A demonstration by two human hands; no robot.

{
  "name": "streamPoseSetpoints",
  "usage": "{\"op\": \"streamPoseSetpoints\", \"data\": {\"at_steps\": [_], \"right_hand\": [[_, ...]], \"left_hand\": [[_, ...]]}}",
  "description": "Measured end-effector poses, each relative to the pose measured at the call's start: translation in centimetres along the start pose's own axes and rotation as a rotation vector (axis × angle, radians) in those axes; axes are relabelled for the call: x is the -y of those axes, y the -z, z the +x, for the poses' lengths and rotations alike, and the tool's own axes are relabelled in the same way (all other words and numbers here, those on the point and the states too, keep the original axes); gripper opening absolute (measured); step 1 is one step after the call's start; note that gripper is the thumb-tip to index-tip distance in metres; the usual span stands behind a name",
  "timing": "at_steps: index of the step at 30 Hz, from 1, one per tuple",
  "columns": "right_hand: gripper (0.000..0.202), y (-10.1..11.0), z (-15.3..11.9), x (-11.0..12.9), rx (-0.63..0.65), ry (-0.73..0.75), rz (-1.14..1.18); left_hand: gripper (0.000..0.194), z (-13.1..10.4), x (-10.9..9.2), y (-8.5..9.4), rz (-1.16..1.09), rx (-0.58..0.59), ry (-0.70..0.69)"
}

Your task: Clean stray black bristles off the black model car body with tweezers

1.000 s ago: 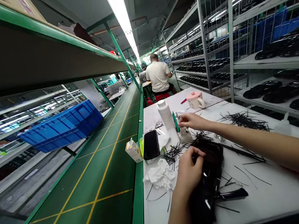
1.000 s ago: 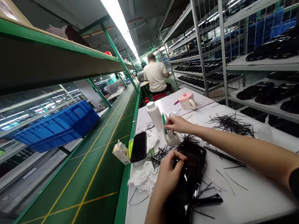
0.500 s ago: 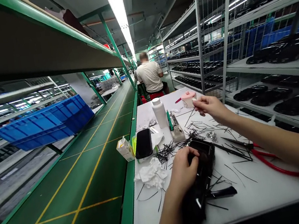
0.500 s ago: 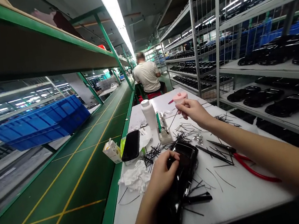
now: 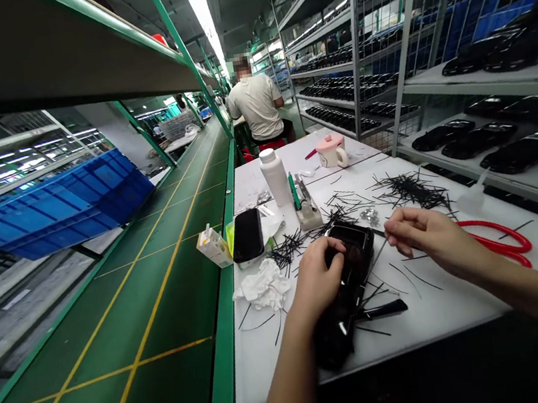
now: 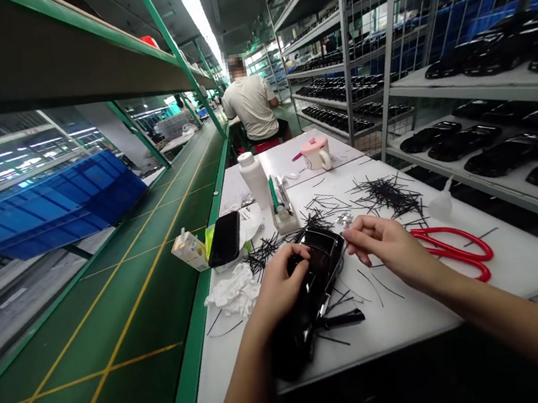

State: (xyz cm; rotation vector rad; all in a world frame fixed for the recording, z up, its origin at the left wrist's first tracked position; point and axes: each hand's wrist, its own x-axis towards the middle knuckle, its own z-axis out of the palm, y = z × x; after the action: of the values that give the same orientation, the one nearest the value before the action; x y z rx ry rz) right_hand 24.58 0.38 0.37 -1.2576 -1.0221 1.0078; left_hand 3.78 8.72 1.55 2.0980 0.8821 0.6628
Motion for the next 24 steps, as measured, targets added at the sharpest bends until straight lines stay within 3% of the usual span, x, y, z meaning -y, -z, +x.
{"op": "streamPoseSetpoints", "data": {"at_steps": [13,24], "right_hand": [[0.038,-1.7,-0.9,-0.8,0.032,0.052,-0.212],[0.037,-1.6,-1.3,-1.0,0.05,0.063,-0.267]], "left_hand": [[0.013,0.1,0.0,-0.1,0.013,0.002,-0.017],[0.013,0.0,0.0,-0.1,0.023,0.002,-0.031]]}}
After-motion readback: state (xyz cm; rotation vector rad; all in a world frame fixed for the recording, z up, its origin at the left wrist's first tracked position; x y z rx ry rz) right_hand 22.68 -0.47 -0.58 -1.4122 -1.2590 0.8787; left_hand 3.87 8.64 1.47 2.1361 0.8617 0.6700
